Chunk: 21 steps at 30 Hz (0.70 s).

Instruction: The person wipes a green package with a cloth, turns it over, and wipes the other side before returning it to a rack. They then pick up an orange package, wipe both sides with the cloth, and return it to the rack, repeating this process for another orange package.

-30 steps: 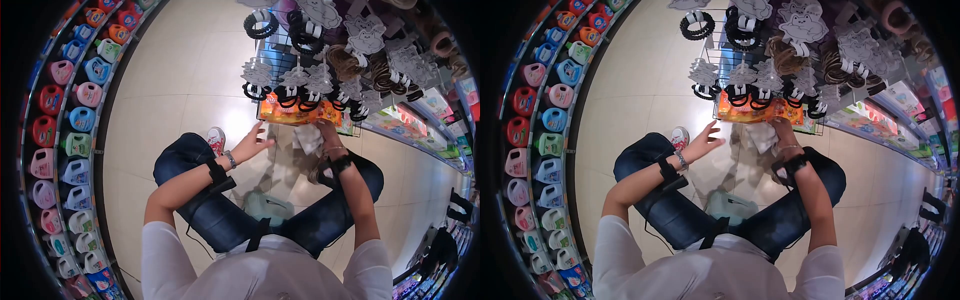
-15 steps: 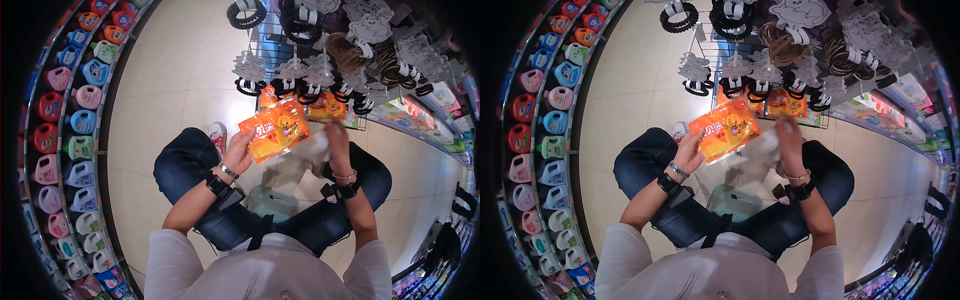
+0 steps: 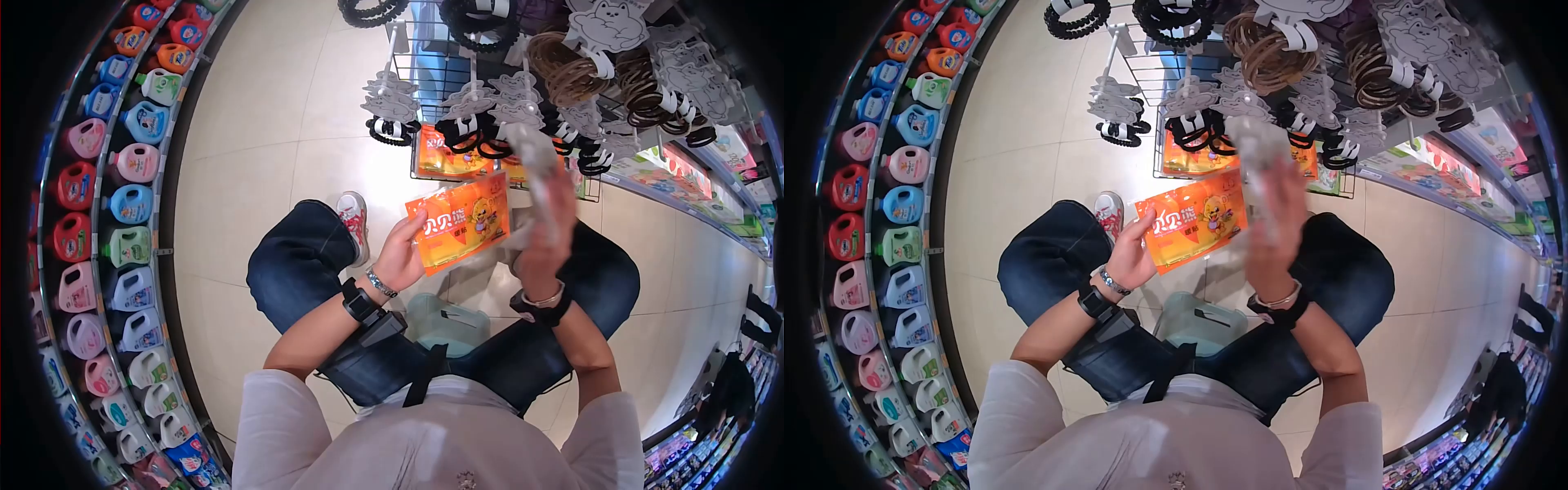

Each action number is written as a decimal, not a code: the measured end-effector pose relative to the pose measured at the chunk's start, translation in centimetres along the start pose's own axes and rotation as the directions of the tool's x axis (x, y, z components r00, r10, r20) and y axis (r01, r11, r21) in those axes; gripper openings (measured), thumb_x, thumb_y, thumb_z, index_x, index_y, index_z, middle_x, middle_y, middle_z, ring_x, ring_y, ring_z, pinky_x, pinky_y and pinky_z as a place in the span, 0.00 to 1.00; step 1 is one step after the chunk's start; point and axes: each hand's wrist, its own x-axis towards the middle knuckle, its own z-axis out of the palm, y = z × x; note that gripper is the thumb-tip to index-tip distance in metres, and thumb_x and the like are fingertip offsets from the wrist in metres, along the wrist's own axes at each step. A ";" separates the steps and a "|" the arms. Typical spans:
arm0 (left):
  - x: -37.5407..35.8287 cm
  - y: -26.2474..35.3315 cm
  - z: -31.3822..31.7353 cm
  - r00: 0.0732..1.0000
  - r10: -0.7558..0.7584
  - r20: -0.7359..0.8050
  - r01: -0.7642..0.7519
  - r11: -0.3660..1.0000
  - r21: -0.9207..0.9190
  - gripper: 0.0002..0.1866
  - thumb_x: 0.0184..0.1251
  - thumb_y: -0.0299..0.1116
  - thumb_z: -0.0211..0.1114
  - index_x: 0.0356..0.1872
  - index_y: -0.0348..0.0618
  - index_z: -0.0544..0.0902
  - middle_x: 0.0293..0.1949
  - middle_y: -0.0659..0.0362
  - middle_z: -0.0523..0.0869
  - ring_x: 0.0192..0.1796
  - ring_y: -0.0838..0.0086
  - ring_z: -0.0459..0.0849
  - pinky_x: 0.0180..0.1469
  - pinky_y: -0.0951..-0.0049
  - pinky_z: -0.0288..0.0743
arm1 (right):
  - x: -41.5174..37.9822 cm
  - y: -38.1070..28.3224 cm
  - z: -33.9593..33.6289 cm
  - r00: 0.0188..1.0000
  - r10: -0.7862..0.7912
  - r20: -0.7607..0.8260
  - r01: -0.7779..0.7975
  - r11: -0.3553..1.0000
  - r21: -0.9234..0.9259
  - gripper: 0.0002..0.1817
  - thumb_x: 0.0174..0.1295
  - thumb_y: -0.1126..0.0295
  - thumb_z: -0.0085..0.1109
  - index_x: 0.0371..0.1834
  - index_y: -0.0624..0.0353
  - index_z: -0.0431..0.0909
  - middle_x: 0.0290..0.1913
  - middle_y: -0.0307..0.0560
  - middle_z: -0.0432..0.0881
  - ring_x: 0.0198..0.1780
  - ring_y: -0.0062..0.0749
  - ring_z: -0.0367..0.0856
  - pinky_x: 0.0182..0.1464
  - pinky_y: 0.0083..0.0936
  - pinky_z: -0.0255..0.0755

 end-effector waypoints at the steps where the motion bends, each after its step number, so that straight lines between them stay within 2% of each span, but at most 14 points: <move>1: 0.0 -0.1 0.2 1.000 0.003 0.004 -0.003 1.000 0.015 0.19 0.70 0.38 0.48 0.55 0.35 0.67 0.53 0.52 0.76 0.54 0.66 0.76 0.59 0.62 0.68 | -0.4 0.0 1.2 0.991 -0.022 0.135 0.036 0.995 -0.098 0.26 0.65 0.59 0.37 0.62 0.63 0.63 0.67 0.57 0.55 0.70 0.53 0.49 0.68 0.47 0.39; 2: 0.2 -0.3 -0.1 1.000 -0.001 0.003 0.001 1.000 0.014 0.19 0.70 0.38 0.48 0.55 0.35 0.67 0.53 0.52 0.76 0.54 0.66 0.76 0.59 0.62 0.68 | -0.7 -0.1 2.2 0.937 0.028 0.347 0.041 0.981 -0.191 0.25 0.65 0.63 0.38 0.64 0.60 0.59 0.69 0.58 0.52 0.70 0.53 0.45 0.68 0.48 0.36; 4: 0.5 -0.7 -0.9 0.996 -0.052 0.073 0.053 0.999 -0.012 0.22 0.72 0.43 0.41 0.59 0.40 0.64 0.58 0.53 0.71 0.59 0.64 0.71 0.62 0.59 0.63 | -1.9 -1.2 3.9 0.888 0.046 0.458 -0.007 0.996 -0.088 0.27 0.64 0.66 0.40 0.67 0.58 0.55 0.70 0.57 0.48 0.71 0.52 0.43 0.67 0.49 0.36; 5: 0.6 -0.9 -0.9 0.996 -0.056 0.071 0.057 0.998 -0.013 0.22 0.72 0.43 0.41 0.59 0.40 0.64 0.58 0.53 0.71 0.59 0.64 0.71 0.62 0.59 0.63 | -2.4 -1.3 4.8 0.887 0.051 0.458 -0.011 0.996 -0.090 0.27 0.64 0.66 0.40 0.67 0.58 0.55 0.70 0.57 0.48 0.71 0.52 0.43 0.67 0.49 0.36; 8: 0.8 -1.4 -0.7 0.990 -0.081 0.118 0.091 0.993 -0.080 0.24 0.72 0.48 0.39 0.62 0.47 0.62 0.60 0.55 0.69 0.61 0.66 0.69 0.63 0.60 0.61 | -4.3 -1.3 7.0 0.868 0.169 0.467 -0.231 0.970 0.077 0.31 0.61 0.66 0.44 0.69 0.58 0.51 0.71 0.57 0.43 0.72 0.52 0.40 0.68 0.49 0.36; 11: 0.9 -0.9 -0.6 0.994 -0.074 0.077 0.078 0.995 -0.058 0.24 0.71 0.50 0.39 0.62 0.50 0.62 0.61 0.58 0.68 0.62 0.67 0.67 0.64 0.61 0.60 | -5.7 -4.0 7.3 0.844 0.114 0.523 -0.176 0.982 0.070 0.33 0.58 0.66 0.46 0.69 0.58 0.50 0.71 0.57 0.42 0.72 0.52 0.40 0.68 0.49 0.37; 13: 0.5 -0.4 0.2 0.952 -0.200 -0.233 0.199 0.980 -0.027 0.25 0.71 0.51 0.40 0.63 0.50 0.62 0.61 0.59 0.68 0.64 0.67 0.65 0.64 0.62 0.59 | -6.1 -5.6 7.0 0.823 0.118 0.556 -0.189 0.979 0.071 0.36 0.57 0.65 0.47 0.69 0.58 0.48 0.71 0.56 0.42 0.72 0.52 0.39 0.68 0.49 0.37; 15: -0.4 -1.0 0.7 0.984 0.116 -0.131 -0.044 0.888 0.457 0.28 0.67 0.57 0.44 0.60 0.51 0.65 0.56 0.61 0.71 0.57 0.72 0.70 0.59 0.69 0.64 | -6.2 -6.1 6.7 0.803 0.115 0.585 -0.217 0.970 0.107 0.36 0.57 0.64 0.46 0.69 0.59 0.47 0.72 0.55 0.42 0.72 0.50 0.40 0.68 0.48 0.36; 16: 0.6 -1.0 -0.9 0.991 -0.041 -0.128 0.067 0.976 0.207 0.28 0.67 0.56 0.43 0.60 0.50 0.64 0.57 0.60 0.71 0.58 0.71 0.69 0.60 0.68 0.63 | -6.1 -5.8 6.7 0.802 0.117 0.586 -0.220 0.969 0.109 0.36 0.57 0.64 0.46 0.69 0.59 0.47 0.72 0.55 0.42 0.72 0.50 0.40 0.68 0.48 0.36; 17: 1.2 -1.1 -2.4 0.978 -0.191 -0.081 0.187 0.981 -0.055 0.27 0.68 0.55 0.43 0.61 0.49 0.64 0.58 0.59 0.70 0.60 0.70 0.68 0.61 0.67 0.62 | -5.5 -4.8 6.6 0.798 0.070 0.599 -0.069 0.997 -0.025 0.35 0.59 0.63 0.45 0.69 0.59 0.47 0.71 0.54 0.44 0.72 0.49 0.40 0.68 0.48 0.36; 18: 1.4 -1.0 -2.0 0.978 -0.192 -0.081 0.187 0.981 -0.059 0.27 0.68 0.55 0.43 0.61 0.49 0.64 0.58 0.59 0.70 0.60 0.70 0.68 0.61 0.67 0.62 | -4.9 -3.8 6.5 0.784 0.026 0.620 0.090 0.984 -0.156 0.33 0.61 0.62 0.43 0.69 0.60 0.47 0.71 0.53 0.45 0.72 0.48 0.41 0.68 0.47 0.36; 19: 1.4 -0.8 -1.0 0.991 -0.126 0.037 0.128 0.988 -0.086 0.28 0.69 0.53 0.41 0.62 0.46 0.61 0.60 0.57 0.68 0.62 0.68 0.66 0.64 0.64 0.59 | -4.4 -2.8 6.7 0.782 0.027 0.623 0.092 0.983 -0.158 0.33 0.61 0.62 0.43 0.69 0.60 0.47 0.71 0.53 0.45 0.72 0.48 0.41 0.68 0.47 0.36; 20: 1.4 -0.7 -0.1 0.987 -0.054 0.154 0.073 0.990 -0.120 0.28 0.70 0.51 0.40 0.64 0.43 0.58 0.63 0.54 0.65 0.64 0.65 0.64 0.66 0.60 0.56 | -4.0 -1.6 7.1 0.824 0.125 0.553 -0.008 0.978 -0.209 0.31 0.63 0.61 0.40 0.69 0.60 0.49 0.71 0.53 0.46 0.72 0.45 0.41 0.68 0.47 0.35; 21: 1.2 -0.5 0.2 0.986 -0.054 0.155 0.074 0.990 -0.123 0.28 0.70 0.51 0.40 0.64 0.43 0.58 0.63 0.54 0.65 0.64 0.65 0.64 0.66 0.60 0.56 | -3.7 -0.5 7.3 0.851 0.223 0.475 -0.112 0.962 -0.251 0.29 0.66 0.61 0.38 0.68 0.60 0.51 0.70 0.53 0.48 0.72 0.42 0.41 0.68 0.47 0.34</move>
